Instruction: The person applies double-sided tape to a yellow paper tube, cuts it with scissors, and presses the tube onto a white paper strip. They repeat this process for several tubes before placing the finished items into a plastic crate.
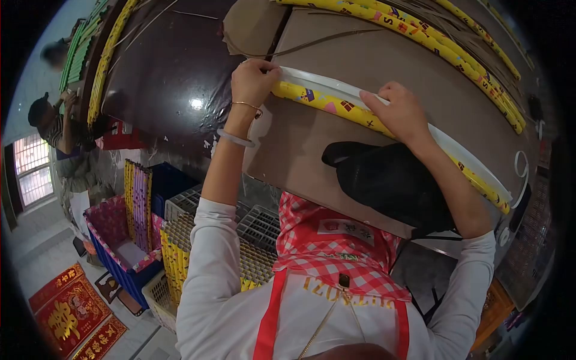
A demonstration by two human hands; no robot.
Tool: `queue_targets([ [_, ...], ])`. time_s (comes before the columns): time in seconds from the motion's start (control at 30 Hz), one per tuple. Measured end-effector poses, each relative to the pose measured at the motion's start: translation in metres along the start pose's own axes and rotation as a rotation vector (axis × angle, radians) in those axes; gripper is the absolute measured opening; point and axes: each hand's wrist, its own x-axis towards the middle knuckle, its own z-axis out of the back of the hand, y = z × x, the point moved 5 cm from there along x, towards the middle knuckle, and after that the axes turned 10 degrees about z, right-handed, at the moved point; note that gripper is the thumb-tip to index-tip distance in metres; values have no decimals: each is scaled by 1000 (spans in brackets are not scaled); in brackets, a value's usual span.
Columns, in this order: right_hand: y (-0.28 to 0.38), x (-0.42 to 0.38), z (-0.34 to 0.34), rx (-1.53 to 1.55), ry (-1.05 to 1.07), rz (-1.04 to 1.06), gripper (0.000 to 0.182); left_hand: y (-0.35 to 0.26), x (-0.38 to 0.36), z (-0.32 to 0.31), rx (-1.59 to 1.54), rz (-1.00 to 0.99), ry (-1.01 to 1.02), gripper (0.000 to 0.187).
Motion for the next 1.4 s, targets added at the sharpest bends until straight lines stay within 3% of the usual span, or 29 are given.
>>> queue_targets([
  [0.47, -1, 3, -5, 29, 10, 9, 49, -1, 2, 3, -21, 48, 0, 23],
  [0.67, -7, 4, -6, 75, -30, 15, 51, -7, -3, 9, -27, -49, -46, 22],
  [0.83, -10, 6, -5, 93, 29, -14, 53, -2, 2, 7, -242, 75, 43, 23],
  [1.17, -11, 5, -3, 201, 49, -64, 55, -12, -6, 19, -237, 55, -10, 26],
  [1.4, -13, 3, -5, 161, -6, -9, 53, 3, 9, 3, -175, 24, 121, 25],
])
